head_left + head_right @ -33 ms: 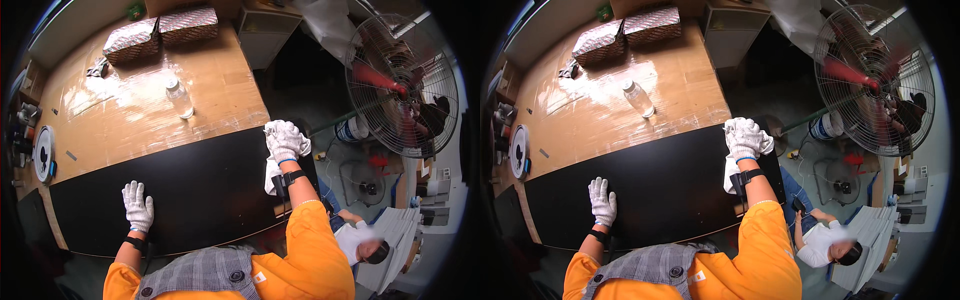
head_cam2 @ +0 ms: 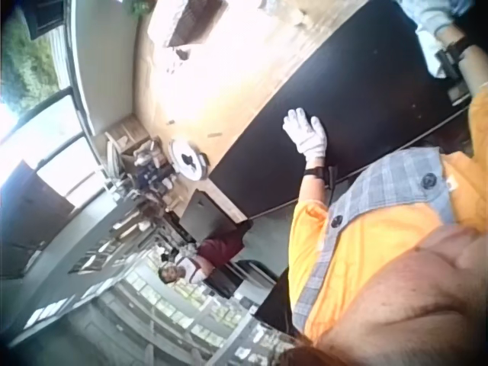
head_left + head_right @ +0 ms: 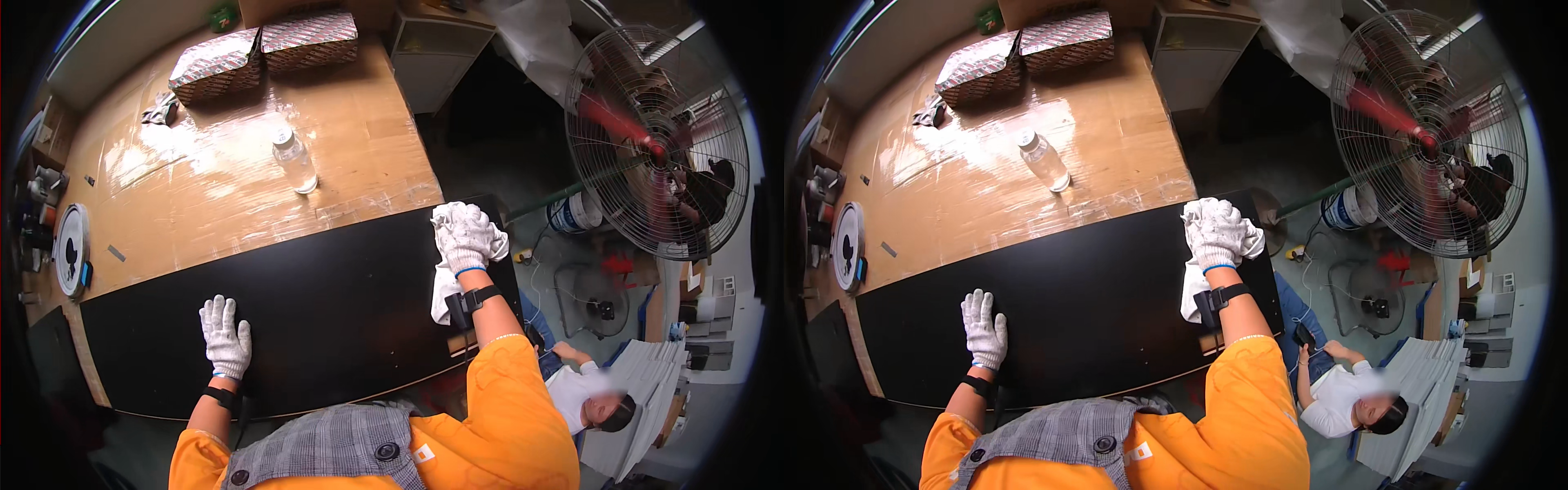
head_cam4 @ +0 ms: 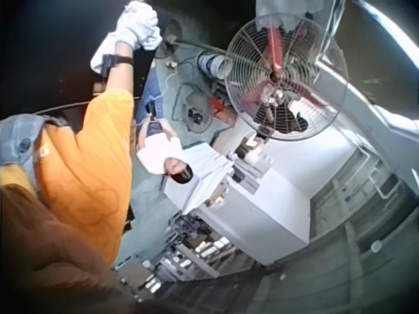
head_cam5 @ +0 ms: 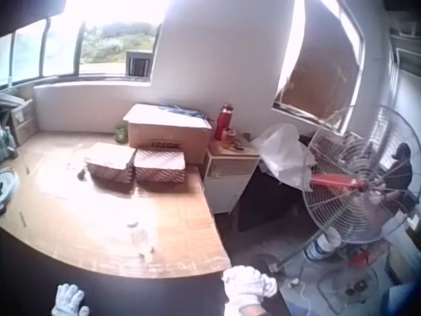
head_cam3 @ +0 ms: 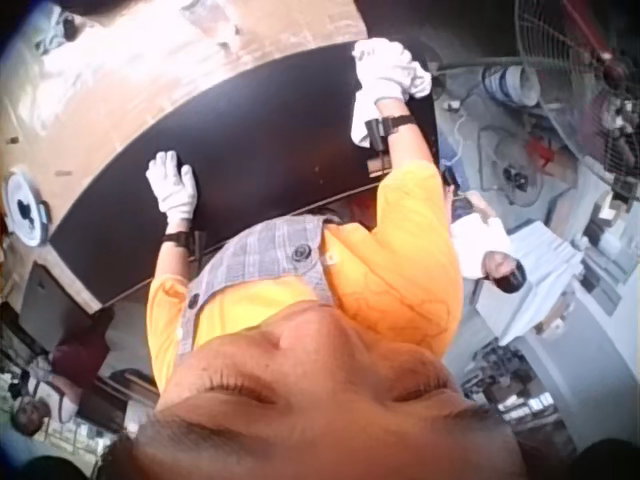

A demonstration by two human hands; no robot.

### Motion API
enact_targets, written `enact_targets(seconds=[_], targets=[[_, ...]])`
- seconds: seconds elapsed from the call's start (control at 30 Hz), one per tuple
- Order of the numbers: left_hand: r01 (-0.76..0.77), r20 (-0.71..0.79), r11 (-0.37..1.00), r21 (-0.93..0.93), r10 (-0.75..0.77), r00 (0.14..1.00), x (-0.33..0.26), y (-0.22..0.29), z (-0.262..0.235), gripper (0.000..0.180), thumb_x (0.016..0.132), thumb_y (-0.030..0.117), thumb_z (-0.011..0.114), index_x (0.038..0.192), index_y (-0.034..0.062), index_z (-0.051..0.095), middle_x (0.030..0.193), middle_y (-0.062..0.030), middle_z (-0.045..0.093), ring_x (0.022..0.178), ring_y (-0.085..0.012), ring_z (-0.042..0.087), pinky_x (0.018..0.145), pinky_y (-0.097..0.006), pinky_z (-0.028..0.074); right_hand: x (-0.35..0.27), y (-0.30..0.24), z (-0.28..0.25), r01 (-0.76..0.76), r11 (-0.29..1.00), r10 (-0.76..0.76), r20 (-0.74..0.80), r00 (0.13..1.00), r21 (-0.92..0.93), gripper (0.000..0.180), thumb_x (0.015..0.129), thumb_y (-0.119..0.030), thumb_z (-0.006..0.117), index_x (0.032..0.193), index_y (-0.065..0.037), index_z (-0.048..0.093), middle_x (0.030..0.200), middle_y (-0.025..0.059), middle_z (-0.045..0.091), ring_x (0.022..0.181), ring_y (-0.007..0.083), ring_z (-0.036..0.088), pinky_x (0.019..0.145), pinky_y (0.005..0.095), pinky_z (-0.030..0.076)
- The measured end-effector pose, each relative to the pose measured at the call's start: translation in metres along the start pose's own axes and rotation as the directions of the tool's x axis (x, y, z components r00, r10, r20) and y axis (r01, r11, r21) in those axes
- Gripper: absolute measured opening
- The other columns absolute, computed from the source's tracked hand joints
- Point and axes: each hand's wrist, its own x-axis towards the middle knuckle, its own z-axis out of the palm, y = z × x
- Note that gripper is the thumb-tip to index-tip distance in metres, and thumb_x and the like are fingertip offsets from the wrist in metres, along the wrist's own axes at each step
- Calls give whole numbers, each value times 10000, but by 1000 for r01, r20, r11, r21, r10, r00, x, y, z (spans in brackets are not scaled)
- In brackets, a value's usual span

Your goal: Cleaning and moving furniture panels in a factory environment.

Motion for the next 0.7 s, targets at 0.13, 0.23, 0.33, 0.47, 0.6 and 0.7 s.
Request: enact_targets(seconds=[0.13, 0.23, 0.33, 0.47, 0.6, 0.7], targets=[[43, 9, 999, 17, -43, 999, -6, -3, -6, 537, 851, 191, 575, 1365, 84, 459, 1464, -148, 376, 1383, -370, 282, 1156, -501, 166, -13, -14, -22, 42, 997, -47, 80, 996, 61, 266, 785, -378, 598, 935, -160, 627, 975, 78, 588, 975, 283, 570, 777, 446, 479], [33, 13, 999, 2, -33, 999, -3, 2, -5, 531, 852, 191, 574, 1360, 84, 464, 1462, -150, 377, 1383, -374, 279, 1156, -501, 167, 12, -4, -10, 2, 999, -2, -5, 1000, 37, 253, 808, -367, 568, 921, -148, 628, 951, 91, 593, 958, 290, 573, 777, 451, 479], [36, 22, 999, -4, -35, 999, -3, 1, -2, 533, 857, 198, 574, 1364, 84, 457, 1462, -150, 376, 1381, -379, 281, 1154, -508, 171, 8, 1, -2, 33, 999, -33, 1, 999, -1, 293, 822, -393, 552, 935, -130, 619, 968, 110, 583, 954, 304, 568, 787, 460, 468], [13, -13, 1000, 14, -13, 1000, -4, -1, -1, 530, 871, 184, 561, 1378, 89, 441, 1468, -141, 373, 1389, -363, 275, 1158, -495, 169, -18, 2, -12, 114, 991, -113, -12, 994, 71, 295, 798, -384, 572, 939, -128, 611, 964, 104, 579, 937, 298, 569, 763, 464, 463], [-10, -42, 1000, 4, 10, 999, 2, -2, 0, 526, 869, 188, 568, 1371, 87, 449, 1464, -144, 379, 1384, -366, 283, 1154, -500, 173, 22, 4, -3, 42, 999, -42, -25, 999, 11, 286, 791, -382, 582, 934, -137, 618, 938, 108, 588, 942, 305, 580, 753, 458, 486], [14, -74, 999, -34, -16, 997, -3, -6, -7, 496, 839, 220, 606, 1307, 83, 518, 1412, -163, 434, 1347, -389, 336, 1138, -524, 204, 18, -12, -11, 49, 999, -49, -3, 999, 19, 266, 795, -377, 581, 909, -140, 623, 924, 116, 599, 922, 313, 594, 741, 454, 494]])
